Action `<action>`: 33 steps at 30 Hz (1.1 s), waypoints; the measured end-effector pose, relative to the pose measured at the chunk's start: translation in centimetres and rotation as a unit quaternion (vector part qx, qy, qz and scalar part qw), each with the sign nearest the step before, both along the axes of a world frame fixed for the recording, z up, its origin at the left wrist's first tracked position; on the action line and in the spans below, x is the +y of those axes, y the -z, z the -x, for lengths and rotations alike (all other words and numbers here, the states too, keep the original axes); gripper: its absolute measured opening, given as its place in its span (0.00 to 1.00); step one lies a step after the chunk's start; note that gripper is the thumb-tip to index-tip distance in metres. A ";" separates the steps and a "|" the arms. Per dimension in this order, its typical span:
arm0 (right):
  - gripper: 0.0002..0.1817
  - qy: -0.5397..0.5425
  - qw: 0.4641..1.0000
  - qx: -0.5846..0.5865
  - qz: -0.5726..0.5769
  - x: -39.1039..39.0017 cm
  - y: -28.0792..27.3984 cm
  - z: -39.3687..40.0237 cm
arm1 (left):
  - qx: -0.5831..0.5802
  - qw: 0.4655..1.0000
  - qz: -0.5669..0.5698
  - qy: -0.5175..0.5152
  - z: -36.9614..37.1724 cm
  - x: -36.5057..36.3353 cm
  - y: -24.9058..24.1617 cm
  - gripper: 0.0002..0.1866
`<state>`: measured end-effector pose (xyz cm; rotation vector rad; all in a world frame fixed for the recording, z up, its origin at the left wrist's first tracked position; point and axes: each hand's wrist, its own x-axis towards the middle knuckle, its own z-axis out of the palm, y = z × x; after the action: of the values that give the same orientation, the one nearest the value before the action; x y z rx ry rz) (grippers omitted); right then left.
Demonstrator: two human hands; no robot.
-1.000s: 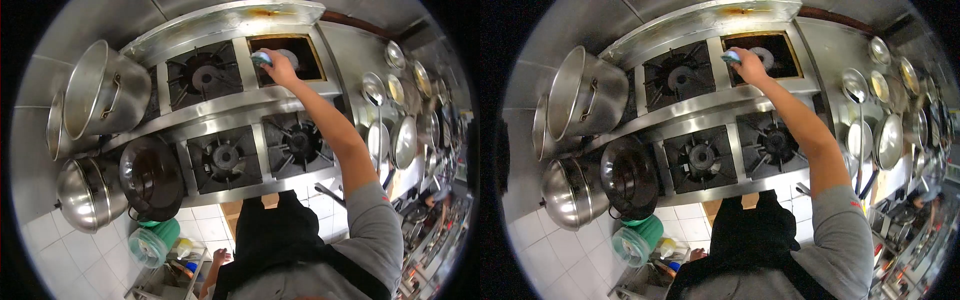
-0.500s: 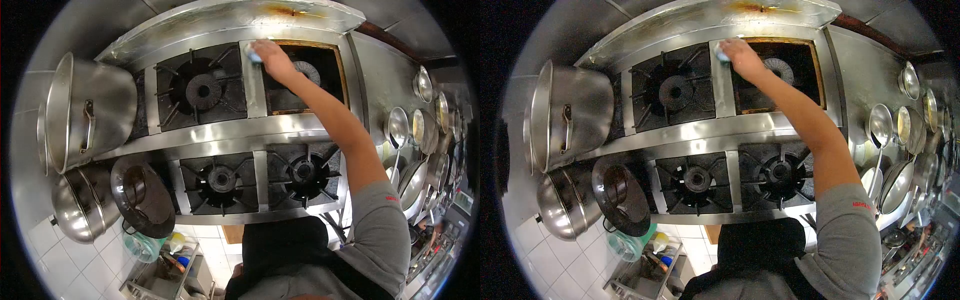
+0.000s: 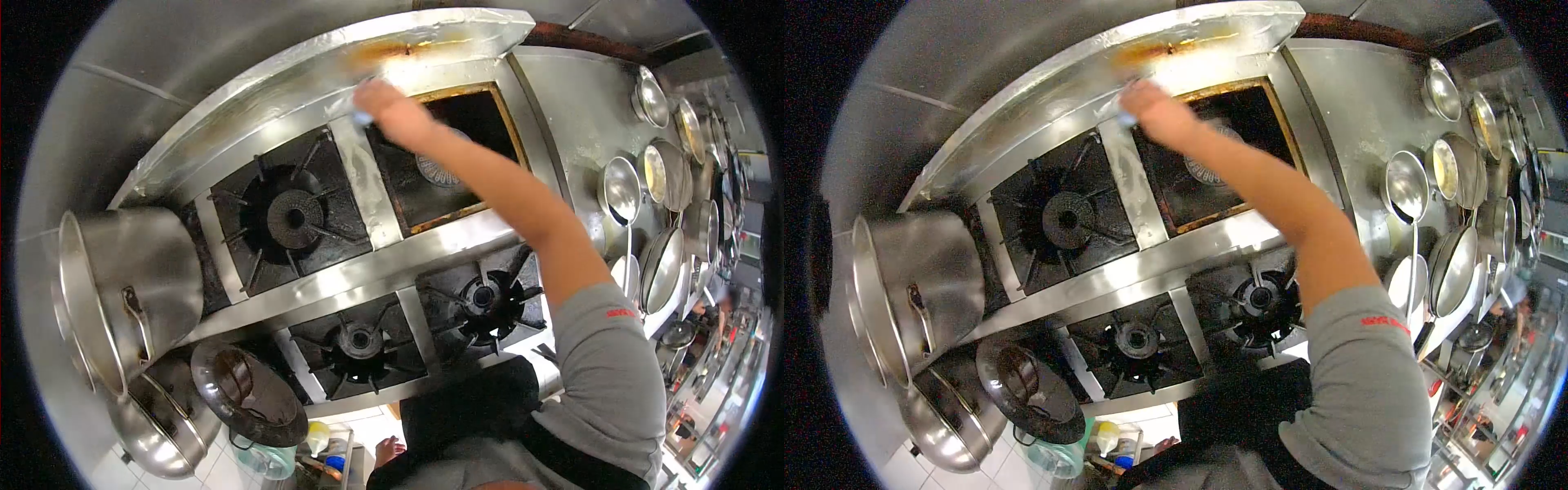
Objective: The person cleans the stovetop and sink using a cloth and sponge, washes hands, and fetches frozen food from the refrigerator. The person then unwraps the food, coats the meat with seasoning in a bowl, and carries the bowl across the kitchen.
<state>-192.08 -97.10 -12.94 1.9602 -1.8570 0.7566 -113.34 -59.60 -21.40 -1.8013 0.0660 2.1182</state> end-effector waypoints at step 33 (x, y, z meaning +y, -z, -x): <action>0.33 0.288 0.953 -0.054 -0.072 10.1 0.5 9.4 | -0.025 0.980 0.005 0.200 -2.7 -0.9 1.5 0.21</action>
<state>-201.43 -86.97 -13.48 1.3398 -2.4367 0.5623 -110.69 -60.48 -22.94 -1.6782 0.3923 1.7903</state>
